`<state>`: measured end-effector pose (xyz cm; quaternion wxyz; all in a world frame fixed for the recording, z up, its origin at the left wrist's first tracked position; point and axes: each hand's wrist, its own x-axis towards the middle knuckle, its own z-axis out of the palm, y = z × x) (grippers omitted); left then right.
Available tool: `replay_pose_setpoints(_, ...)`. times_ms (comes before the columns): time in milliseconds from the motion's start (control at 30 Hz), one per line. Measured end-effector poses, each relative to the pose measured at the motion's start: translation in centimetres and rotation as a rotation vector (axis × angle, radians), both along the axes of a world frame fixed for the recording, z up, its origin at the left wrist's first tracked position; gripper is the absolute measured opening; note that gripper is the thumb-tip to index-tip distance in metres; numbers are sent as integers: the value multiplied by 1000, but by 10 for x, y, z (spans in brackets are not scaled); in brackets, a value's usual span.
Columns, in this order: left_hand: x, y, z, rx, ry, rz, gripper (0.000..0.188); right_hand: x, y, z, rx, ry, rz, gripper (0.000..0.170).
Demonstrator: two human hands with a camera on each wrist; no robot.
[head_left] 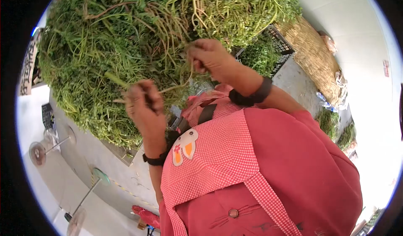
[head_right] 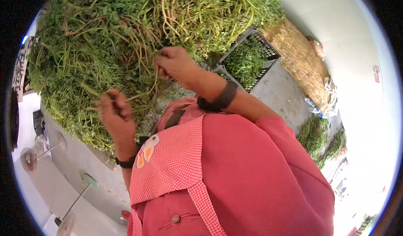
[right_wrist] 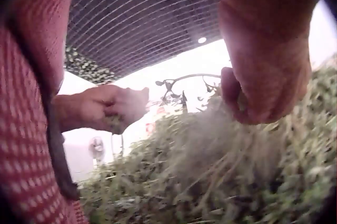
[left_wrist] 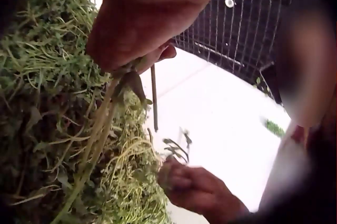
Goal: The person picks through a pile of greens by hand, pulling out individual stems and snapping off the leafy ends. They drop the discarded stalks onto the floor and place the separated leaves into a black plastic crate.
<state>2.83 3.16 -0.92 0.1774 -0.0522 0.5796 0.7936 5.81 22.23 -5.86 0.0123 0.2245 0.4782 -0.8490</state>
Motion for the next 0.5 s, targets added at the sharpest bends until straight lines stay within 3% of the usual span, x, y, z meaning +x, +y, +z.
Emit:
replay_pose_setpoints(100,-18,-20,-2,203,-52,60,27,40,47,46,292,44,-330,16)
replay_pose_setpoints(167,-27,-31,-4,380,-53,61,26,74,105,43,485,127,-465,19)
replay_pose_setpoints(233,-32,-32,-5,412,-44,63,28,105,142,50,521,140,-687,18)
replay_pose_setpoints(300,-38,-36,-11,487,-20,30,30,136,187,30,528,118,-779,18)
replay_pose_setpoints(333,-38,-33,-10,490,-21,27,30,146,206,18,532,120,-782,18)
replay_pose_setpoints(400,-38,-30,-9,610,-51,-18,29,165,240,-12,716,-153,-759,35)
replay_pose_setpoints(467,-39,-24,-9,566,-58,16,29,180,274,-71,1848,-382,-456,59)
replay_pose_setpoints(500,-38,-25,-7,530,-83,44,29,180,280,-71,1449,-423,-316,75)
